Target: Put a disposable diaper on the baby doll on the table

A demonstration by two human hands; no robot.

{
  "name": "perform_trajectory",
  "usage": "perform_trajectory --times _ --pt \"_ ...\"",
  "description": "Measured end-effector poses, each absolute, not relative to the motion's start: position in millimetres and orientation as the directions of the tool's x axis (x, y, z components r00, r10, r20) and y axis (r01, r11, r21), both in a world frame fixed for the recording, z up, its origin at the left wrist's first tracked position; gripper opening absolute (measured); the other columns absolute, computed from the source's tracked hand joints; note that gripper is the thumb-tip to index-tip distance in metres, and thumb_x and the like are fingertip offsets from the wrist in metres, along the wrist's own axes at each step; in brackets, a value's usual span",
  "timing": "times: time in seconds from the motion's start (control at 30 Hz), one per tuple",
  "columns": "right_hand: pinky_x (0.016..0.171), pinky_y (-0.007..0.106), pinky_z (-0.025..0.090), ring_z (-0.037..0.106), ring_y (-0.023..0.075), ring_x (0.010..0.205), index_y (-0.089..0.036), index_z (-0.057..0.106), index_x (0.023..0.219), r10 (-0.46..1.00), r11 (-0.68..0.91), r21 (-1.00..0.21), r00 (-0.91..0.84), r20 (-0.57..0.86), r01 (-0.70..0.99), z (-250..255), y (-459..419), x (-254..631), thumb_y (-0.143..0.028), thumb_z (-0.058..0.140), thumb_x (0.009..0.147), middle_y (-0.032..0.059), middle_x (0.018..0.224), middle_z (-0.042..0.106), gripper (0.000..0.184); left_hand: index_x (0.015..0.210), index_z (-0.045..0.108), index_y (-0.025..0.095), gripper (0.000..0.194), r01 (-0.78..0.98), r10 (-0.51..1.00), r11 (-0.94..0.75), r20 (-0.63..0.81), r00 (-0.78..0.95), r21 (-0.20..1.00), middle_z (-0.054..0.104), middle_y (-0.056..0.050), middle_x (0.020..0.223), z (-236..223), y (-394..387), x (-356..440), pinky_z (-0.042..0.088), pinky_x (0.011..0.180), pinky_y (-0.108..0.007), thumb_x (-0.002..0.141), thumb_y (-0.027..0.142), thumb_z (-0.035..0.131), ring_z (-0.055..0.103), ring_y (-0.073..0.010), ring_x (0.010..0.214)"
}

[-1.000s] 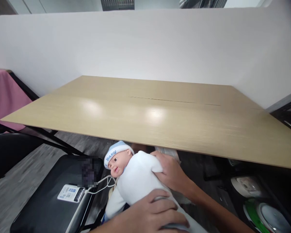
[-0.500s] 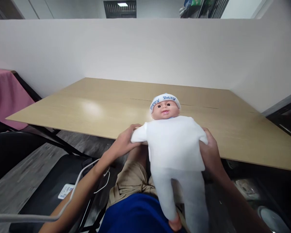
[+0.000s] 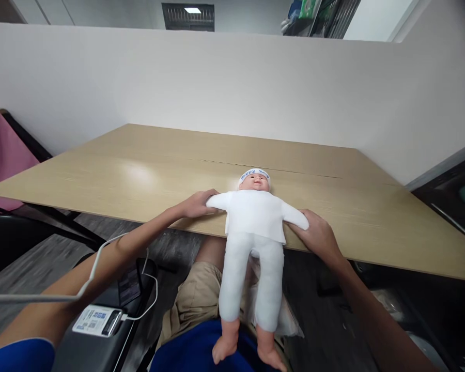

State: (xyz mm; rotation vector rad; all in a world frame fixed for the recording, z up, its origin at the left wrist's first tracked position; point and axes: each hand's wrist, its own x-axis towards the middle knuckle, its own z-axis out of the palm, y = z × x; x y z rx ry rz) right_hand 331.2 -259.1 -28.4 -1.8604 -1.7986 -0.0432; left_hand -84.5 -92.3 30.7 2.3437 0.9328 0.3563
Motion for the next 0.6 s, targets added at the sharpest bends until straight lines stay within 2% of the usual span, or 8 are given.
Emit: perform_trajectory --times 0.13,0.23,0.4,0.5,0.6 --pt "0.076 0.04 0.048 0.071 0.0345 0.095 -0.025 0.069 0.109 0.903 0.036 -0.351 0.12 0.412 0.936 -31 -249 337 -0.081 0.053 0.099 0.0121 0.105 0.077 0.059 0.132 0.065 0.02 0.067 0.57 0.703 -0.618 0.055 0.709 0.542 0.078 -0.012 0.123 24 -82 -86 0.052 0.085 -0.039 0.09 0.072 0.067 0.073 -0.0338 0.107" --pt "0.077 0.04 0.047 0.07 0.0353 0.096 -0.024 0.068 0.108 0.909 0.04 -0.343 0.109 0.403 0.939 -34 -239 344 -0.086 0.05 0.098 0.0121 0.104 0.075 0.065 0.124 0.067 0.02 0.069 0.614 0.715 -0.658 0.103 0.692 0.437 0.077 -0.013 0.116 17 -74 -88 0.052 0.084 -0.041 0.091 0.08 0.061 0.072 -0.0346 0.102" --pt "0.078 0.041 0.047 0.068 0.0346 0.092 -0.024 0.065 0.104 0.916 0.066 -0.335 0.076 0.394 0.94 -45 -215 355 -0.088 0.053 0.095 0.0116 0.099 0.073 0.067 0.111 0.067 0.021 0.064 0.664 0.707 -0.706 0.177 0.685 0.247 0.075 -0.014 0.107 1 -53 -92 0.053 0.083 -0.043 0.09 0.082 0.06 0.069 -0.0361 0.101" --pt "0.076 0.039 0.046 0.067 0.033 0.091 -0.023 0.064 0.106 0.931 0.062 -0.381 0.084 0.354 0.922 -46 -199 358 -0.087 0.057 0.094 0.0109 0.1 0.073 0.065 0.109 0.066 0.021 0.063 0.661 0.693 -0.721 0.219 0.687 0.208 0.075 -0.014 0.106 -7 -35 -93 0.052 0.084 -0.044 0.091 0.081 0.06 0.069 -0.0352 0.098" --pt "0.076 0.038 0.044 0.067 0.0324 0.091 -0.024 0.064 0.107 0.944 0.043 -0.404 0.096 0.317 0.914 -43 -181 360 -0.085 0.06 0.093 0.0103 0.1 0.074 0.063 0.108 0.066 0.021 0.066 0.643 0.679 -0.734 0.261 0.686 0.219 0.075 -0.014 0.106 -10 -16 -92 0.052 0.084 -0.043 0.091 0.084 0.057 0.07 -0.0341 0.096"
